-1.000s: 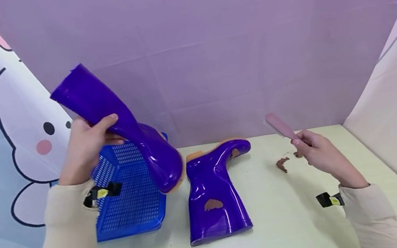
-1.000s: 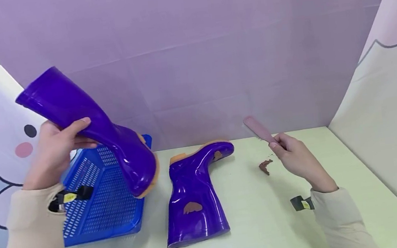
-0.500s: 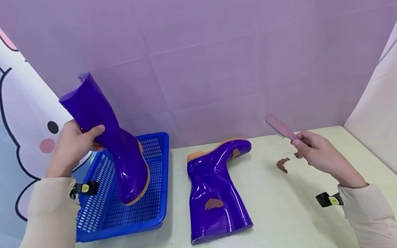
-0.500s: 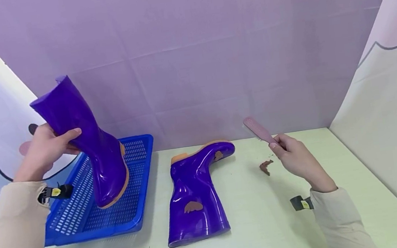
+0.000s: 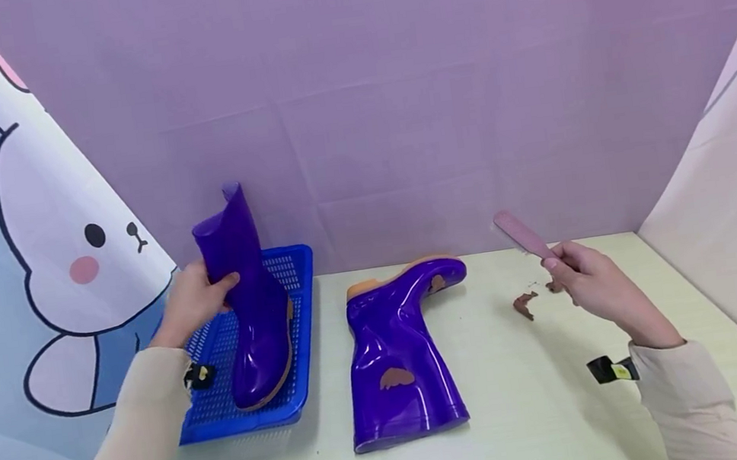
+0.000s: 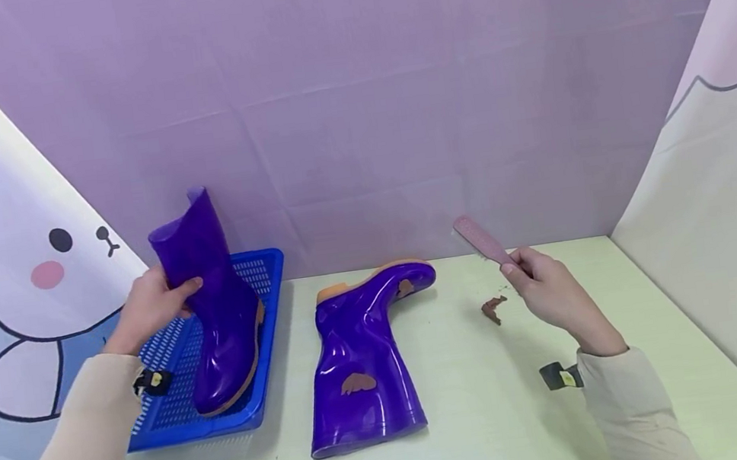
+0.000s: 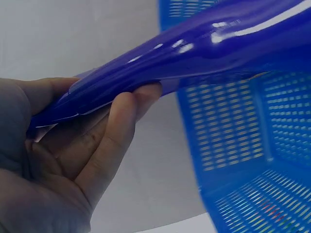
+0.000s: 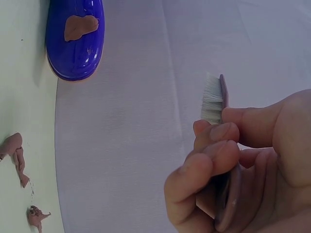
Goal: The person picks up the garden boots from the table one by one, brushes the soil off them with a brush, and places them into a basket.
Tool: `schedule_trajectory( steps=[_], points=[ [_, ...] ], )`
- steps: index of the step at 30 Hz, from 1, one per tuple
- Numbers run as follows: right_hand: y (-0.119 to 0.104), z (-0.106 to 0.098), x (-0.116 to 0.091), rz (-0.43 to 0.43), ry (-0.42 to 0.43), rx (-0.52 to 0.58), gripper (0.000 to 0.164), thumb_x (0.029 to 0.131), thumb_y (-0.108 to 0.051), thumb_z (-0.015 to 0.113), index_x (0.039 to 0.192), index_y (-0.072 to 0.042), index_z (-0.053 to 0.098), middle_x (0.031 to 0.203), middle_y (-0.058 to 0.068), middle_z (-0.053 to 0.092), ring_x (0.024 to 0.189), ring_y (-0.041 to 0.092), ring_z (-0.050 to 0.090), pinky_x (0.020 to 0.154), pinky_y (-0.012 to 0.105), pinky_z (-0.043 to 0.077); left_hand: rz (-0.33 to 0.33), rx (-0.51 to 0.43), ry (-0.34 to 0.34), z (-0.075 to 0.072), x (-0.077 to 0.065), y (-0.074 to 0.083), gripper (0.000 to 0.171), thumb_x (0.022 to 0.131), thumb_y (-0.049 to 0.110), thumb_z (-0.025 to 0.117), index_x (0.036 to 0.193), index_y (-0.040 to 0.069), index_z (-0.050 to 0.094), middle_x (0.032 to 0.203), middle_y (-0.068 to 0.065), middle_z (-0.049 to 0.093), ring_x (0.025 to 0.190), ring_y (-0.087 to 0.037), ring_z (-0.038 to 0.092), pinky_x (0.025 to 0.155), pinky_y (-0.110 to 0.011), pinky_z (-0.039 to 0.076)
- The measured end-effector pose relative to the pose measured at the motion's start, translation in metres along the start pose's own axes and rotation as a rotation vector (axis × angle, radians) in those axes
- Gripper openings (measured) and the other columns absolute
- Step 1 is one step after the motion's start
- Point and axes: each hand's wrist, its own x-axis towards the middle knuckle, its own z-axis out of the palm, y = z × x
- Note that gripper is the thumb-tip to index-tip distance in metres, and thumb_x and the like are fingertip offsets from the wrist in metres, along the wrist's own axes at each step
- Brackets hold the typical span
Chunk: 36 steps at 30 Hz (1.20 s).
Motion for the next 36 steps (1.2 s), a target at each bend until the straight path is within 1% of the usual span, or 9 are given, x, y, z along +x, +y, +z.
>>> schedule_trajectory(
  steps=[6, 14, 18, 20, 23, 25, 29, 33, 36],
  points=[
    [0.001, -0.001, 0.001, 0.01, -0.003, -0.009, 0.033, 0.111, -0.032, 0.042, 0.112, -0.002, 0.054, 0.081, 0.006, 0.056, 0.061, 0.013, 0.047, 0.053, 0.03, 0.041, -0.076, 0.051, -0.011, 0.017, -0.004, 0.002, 0.059, 0.101, 0.04, 0.063, 0.141, -0.002, 0.049, 0.126, -0.034, 0.065, 0.093, -0.042, 0.075, 0.074, -0.047, 0.063],
    [-0.001, -0.002, -0.002, 0.027, -0.014, -0.008, 0.033, 0.11, -0.033, 0.043, 0.112, -0.002, 0.055, 0.08, 0.005, 0.055, 0.061, 0.013, 0.047, 0.053, 0.03, 0.041, -0.137, 0.187, -0.112, 0.019, -0.018, 0.033, 0.079, 0.099, 0.05, 0.062, 0.152, -0.003, 0.036, 0.136, -0.035, 0.059, 0.119, -0.053, 0.062, 0.094, -0.064, 0.053],
    [0.0, -0.001, -0.003, 0.026, -0.018, -0.014, 0.033, 0.11, -0.033, 0.043, 0.111, -0.002, 0.055, 0.079, 0.005, 0.054, 0.062, 0.014, 0.048, 0.053, 0.03, 0.041, -0.213, 0.268, -0.02, 0.014, -0.039, 0.058, 0.083, 0.098, 0.049, 0.062, 0.153, -0.004, 0.03, 0.114, -0.032, 0.067, 0.088, -0.044, 0.071, 0.068, -0.053, 0.06],
    [0.001, -0.001, -0.004, 0.023, -0.015, -0.019, 0.033, 0.11, -0.033, 0.043, 0.111, -0.002, 0.055, 0.079, 0.006, 0.055, 0.063, 0.014, 0.049, 0.054, 0.03, 0.041, -0.22, 0.302, 0.062, 0.012, -0.053, 0.074, 0.079, 0.098, 0.048, 0.063, 0.15, -0.003, 0.032, 0.098, -0.025, 0.069, 0.067, -0.034, 0.067, 0.051, -0.042, 0.055],
    [0.001, -0.002, -0.004, 0.015, -0.006, -0.018, 0.031, 0.111, -0.03, 0.043, 0.112, -0.002, 0.055, 0.08, 0.006, 0.057, 0.061, 0.012, 0.049, 0.052, 0.029, 0.041, -0.117, 0.319, 0.157, 0.013, -0.074, 0.095, 0.058, 0.098, 0.042, 0.066, 0.134, 0.0, 0.048, 0.082, -0.014, 0.068, 0.05, -0.02, 0.055, 0.042, -0.031, 0.041],
    [0.001, -0.002, -0.004, 0.01, -0.003, -0.019, 0.03, 0.111, -0.028, 0.044, 0.113, -0.001, 0.055, 0.079, 0.005, 0.057, 0.058, 0.011, 0.047, 0.05, 0.029, 0.04, -0.015, 0.311, 0.145, 0.019, -0.088, 0.107, 0.039, 0.097, 0.035, 0.068, 0.119, 0.005, 0.057, 0.076, -0.007, 0.066, 0.05, -0.015, 0.052, 0.043, -0.029, 0.04],
    [0.0, -0.002, -0.003, 0.009, -0.007, -0.021, 0.029, 0.11, -0.027, 0.044, 0.113, 0.0, 0.056, 0.079, 0.003, 0.056, 0.058, 0.01, 0.046, 0.05, 0.029, 0.04, 0.186, 0.225, -0.042, 0.045, -0.109, 0.119, 0.006, 0.095, 0.021, 0.072, 0.096, 0.018, 0.066, 0.075, 0.007, 0.065, 0.06, -0.007, 0.055, 0.052, -0.025, 0.047],
    [0.0, -0.002, -0.003, 0.013, -0.01, -0.024, 0.029, 0.111, -0.026, 0.044, 0.113, 0.0, 0.055, 0.079, 0.002, 0.055, 0.06, 0.011, 0.047, 0.051, 0.028, 0.04, 0.265, 0.184, -0.293, 0.085, -0.121, 0.115, 0.007, 0.093, 0.017, 0.073, 0.096, 0.022, 0.07, 0.081, 0.014, 0.065, 0.072, -0.002, 0.057, 0.064, -0.02, 0.051],
    [-0.001, -0.001, -0.003, 0.011, -0.012, -0.017, 0.029, 0.11, -0.026, 0.044, 0.113, 0.0, 0.056, 0.078, 0.002, 0.055, 0.06, 0.011, 0.047, 0.052, 0.028, 0.04, 0.313, 0.243, -0.366, 0.109, -0.128, 0.106, 0.008, 0.091, 0.014, 0.075, 0.098, 0.017, 0.071, 0.085, 0.01, 0.066, 0.075, -0.004, 0.059, 0.067, -0.022, 0.053]
  ],
)
